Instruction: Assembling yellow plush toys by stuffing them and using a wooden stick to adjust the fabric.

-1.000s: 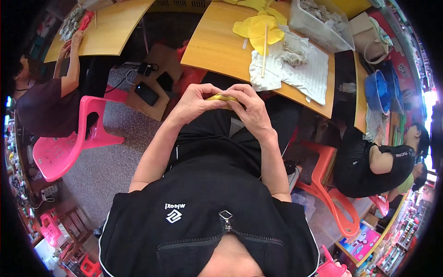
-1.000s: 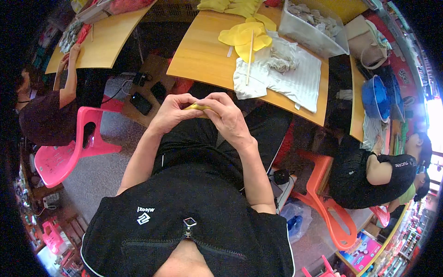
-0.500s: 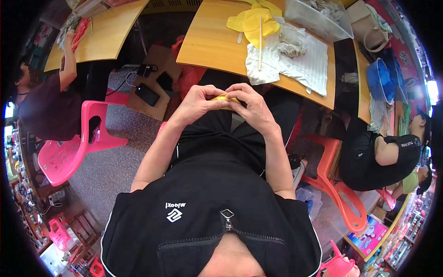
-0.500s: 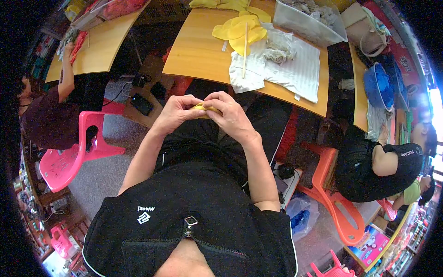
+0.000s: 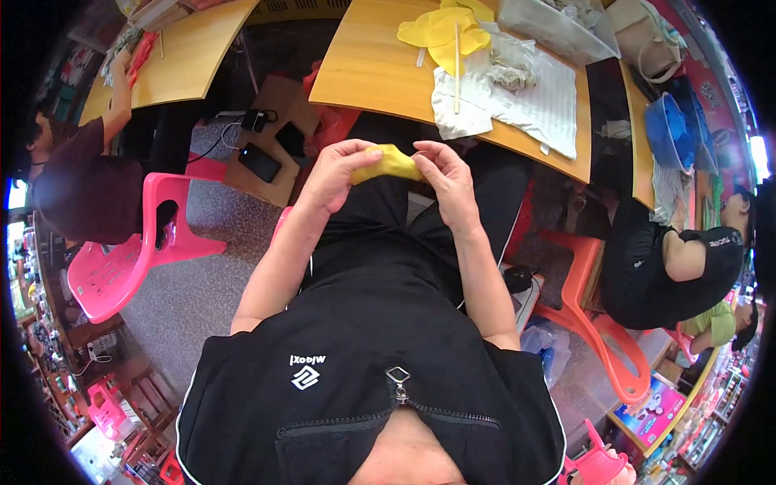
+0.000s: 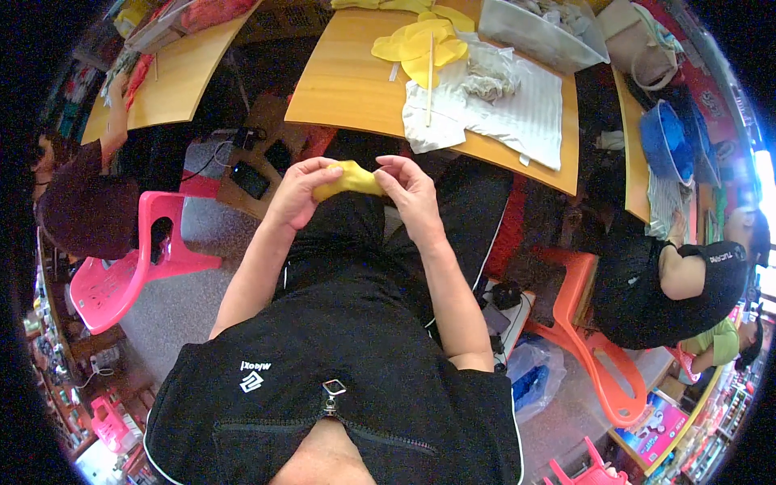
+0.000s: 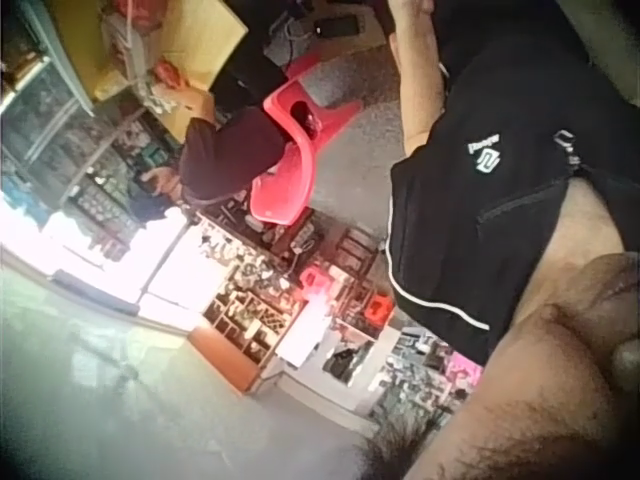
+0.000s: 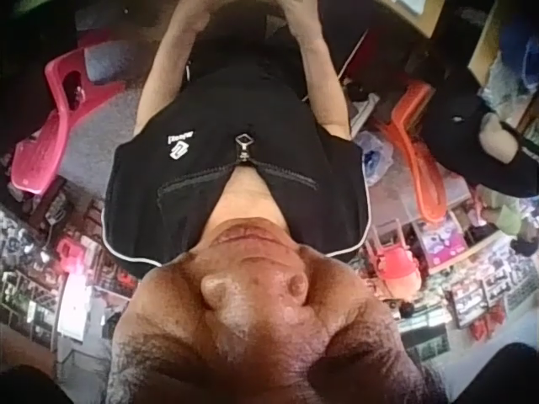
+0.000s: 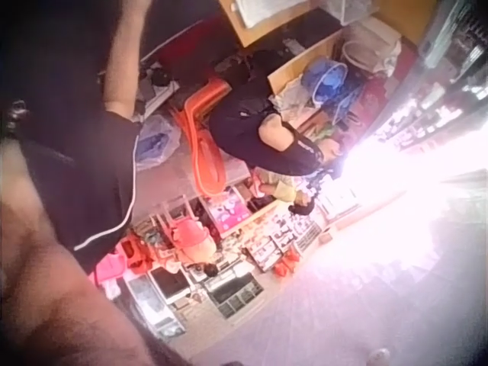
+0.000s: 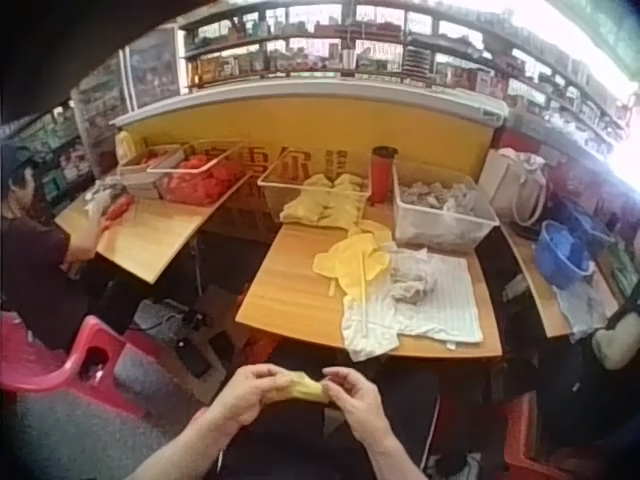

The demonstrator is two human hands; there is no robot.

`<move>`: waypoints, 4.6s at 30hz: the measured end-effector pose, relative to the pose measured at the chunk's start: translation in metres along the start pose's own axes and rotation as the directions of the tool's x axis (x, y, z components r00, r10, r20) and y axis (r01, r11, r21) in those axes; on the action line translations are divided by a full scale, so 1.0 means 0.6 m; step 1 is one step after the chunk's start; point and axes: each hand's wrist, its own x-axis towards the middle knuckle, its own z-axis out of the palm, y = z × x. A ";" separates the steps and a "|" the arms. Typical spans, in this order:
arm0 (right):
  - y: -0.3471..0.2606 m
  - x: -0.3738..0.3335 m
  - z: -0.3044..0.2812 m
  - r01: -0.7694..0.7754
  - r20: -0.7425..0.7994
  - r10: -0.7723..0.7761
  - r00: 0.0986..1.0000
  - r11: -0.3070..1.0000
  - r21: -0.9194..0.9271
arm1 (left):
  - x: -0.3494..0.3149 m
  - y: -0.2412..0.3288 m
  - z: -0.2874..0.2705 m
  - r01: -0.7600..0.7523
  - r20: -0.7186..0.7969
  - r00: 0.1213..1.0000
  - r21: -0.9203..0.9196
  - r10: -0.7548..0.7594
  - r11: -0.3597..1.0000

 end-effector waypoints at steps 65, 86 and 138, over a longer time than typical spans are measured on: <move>0.025 0.019 -0.120 -0.002 0.194 0.324 0.926 0.519 -0.855 | 0.695 0.497 0.089 -0.032 0.029 0.999 0.957 0.014 0.289; 0.040 0.031 -0.141 -0.063 0.153 0.287 0.946 0.624 -0.779 | 0.820 0.387 0.137 0.004 -0.093 0.906 0.978 -0.414 -0.211; -0.037 -0.003 -0.066 0.097 -0.265 -0.073 0.961 0.992 0.079 | 0.047 0.009 0.147 0.170 0.084 0.982 0.020 -0.171 0.985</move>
